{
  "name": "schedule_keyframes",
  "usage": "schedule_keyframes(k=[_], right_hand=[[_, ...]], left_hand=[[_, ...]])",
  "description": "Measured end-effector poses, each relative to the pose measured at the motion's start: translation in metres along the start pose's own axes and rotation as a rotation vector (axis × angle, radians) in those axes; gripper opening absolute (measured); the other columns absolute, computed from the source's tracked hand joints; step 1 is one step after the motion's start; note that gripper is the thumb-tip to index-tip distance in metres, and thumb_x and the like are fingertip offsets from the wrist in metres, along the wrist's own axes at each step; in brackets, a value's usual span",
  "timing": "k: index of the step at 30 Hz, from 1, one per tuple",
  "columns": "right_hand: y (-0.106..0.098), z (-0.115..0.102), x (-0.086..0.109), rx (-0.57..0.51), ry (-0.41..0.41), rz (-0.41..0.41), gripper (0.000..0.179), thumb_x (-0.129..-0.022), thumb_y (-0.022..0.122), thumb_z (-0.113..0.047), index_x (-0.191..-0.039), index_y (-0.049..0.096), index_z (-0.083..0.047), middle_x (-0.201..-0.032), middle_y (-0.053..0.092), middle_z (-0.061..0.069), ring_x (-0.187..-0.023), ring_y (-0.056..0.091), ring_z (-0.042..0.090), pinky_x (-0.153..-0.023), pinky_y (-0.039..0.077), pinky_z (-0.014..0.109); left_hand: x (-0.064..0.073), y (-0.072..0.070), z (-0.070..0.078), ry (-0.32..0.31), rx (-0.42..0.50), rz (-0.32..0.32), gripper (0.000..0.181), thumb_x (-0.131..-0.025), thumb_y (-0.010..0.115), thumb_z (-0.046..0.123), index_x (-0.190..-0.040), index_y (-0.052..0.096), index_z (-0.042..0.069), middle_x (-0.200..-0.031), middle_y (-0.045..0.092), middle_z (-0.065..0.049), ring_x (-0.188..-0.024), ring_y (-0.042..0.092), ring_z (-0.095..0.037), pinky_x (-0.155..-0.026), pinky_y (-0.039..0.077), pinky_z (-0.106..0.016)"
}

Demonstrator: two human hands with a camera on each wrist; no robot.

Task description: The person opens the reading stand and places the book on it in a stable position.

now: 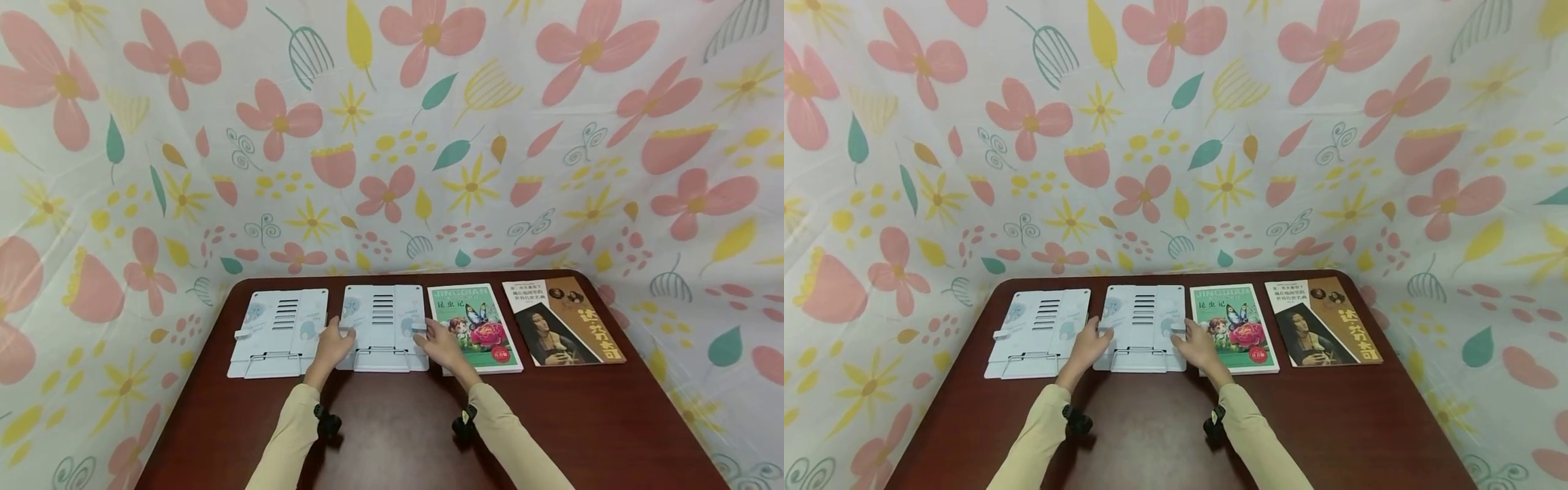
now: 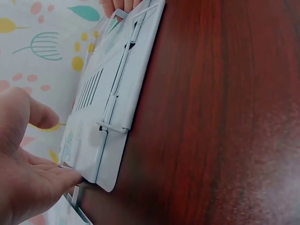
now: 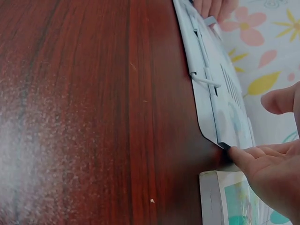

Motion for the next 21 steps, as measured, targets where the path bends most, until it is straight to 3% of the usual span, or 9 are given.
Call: schedule_keyframes(k=[21], right_hand=[[-0.003, 0.006, 0.013, -0.066, -0.015, -0.031, 0.063, -0.098, 0.064, -0.014, -0.15, 0.038, 0.011, -0.155, 0.039, 0.032, -0.143, 0.042, 0.043, -0.113, 0.04, 0.049]], left_hand=[[0.026, -0.007, -0.007, 0.0, 0.082, 0.01, 0.061, -0.101, 0.057, 0.024, -0.151, 0.038, -0.008, -0.154, 0.042, -0.029, -0.139, 0.048, -0.043, -0.112, 0.045, -0.05]])
Point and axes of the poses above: each hand's wrist, its own x-axis away from the middle knuckle, its own y-axis out of the palm, z = x × y, the point moved 4 cm from there along -x, towards the middle knuckle
